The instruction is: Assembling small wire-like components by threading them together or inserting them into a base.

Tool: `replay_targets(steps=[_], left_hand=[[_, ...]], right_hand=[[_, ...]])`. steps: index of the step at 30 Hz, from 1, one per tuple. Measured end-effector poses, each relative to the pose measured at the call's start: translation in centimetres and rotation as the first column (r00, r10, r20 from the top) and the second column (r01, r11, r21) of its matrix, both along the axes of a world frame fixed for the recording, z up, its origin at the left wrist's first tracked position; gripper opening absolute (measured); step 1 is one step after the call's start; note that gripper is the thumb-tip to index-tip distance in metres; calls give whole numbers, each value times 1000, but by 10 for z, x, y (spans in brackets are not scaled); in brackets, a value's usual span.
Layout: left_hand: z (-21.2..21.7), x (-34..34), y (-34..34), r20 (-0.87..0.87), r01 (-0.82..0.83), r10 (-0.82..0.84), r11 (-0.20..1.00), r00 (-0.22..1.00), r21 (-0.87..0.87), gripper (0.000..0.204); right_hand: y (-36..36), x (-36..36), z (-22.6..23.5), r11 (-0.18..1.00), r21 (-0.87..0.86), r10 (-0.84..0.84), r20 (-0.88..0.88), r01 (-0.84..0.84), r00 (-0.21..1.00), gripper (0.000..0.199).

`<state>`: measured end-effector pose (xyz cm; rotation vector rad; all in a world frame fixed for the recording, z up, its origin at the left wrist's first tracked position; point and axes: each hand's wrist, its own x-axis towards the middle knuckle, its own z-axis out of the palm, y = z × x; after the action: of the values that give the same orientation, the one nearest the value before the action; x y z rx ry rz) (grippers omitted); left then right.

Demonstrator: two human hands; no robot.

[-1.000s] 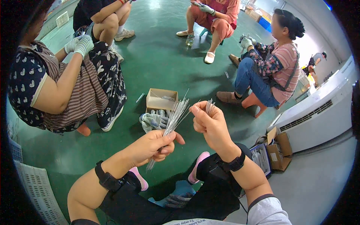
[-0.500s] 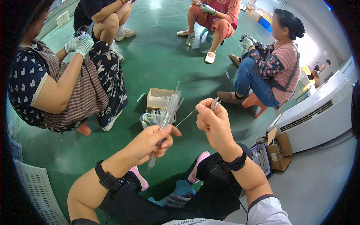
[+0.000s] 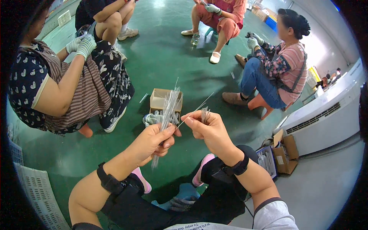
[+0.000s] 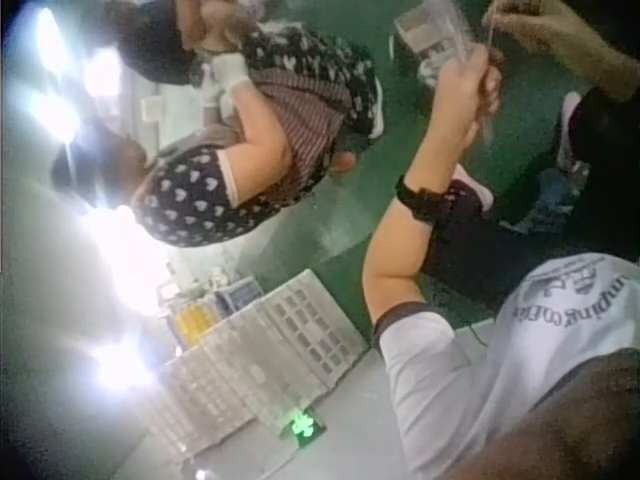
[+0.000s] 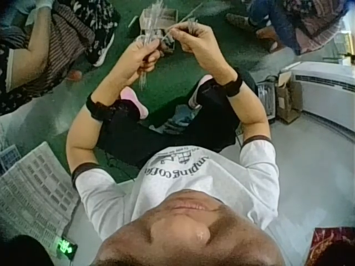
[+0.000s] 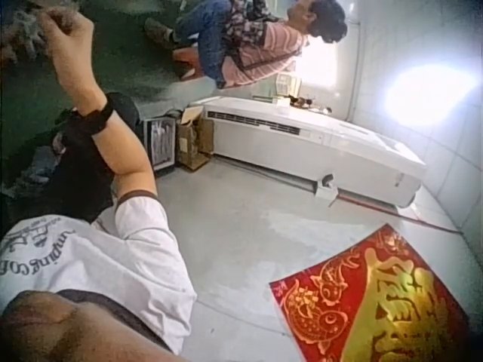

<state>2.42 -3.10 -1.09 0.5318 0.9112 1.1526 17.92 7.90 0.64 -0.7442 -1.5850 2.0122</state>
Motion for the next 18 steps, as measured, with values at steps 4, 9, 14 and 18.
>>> replay_targets(steps=[4, 9, 14, 18], left_hand=[[3, -3, -1, -41, 6, -6, 1000, 999, 11, 27], [-7, -3, 4, -131, -200, 202, 979, 971, 31, 24], [-14, -25, 6, -94, -450, 456, 890, 885, 78, 21], [-5, -23, 9, -77, -470, 478, 877, 875, 98, 22]], right_hand=[[3, 0, 0, 1000, -18, -6, -43, 5, 999, 15], [28, 12, 4, 982, -174, -136, -416, 67, 899, 14], [27, 13, 14, 980, -179, 54, -210, -92, 976, 15], [10, 5, 12, 924, -146, 364, 58, -353, 930, 17]])
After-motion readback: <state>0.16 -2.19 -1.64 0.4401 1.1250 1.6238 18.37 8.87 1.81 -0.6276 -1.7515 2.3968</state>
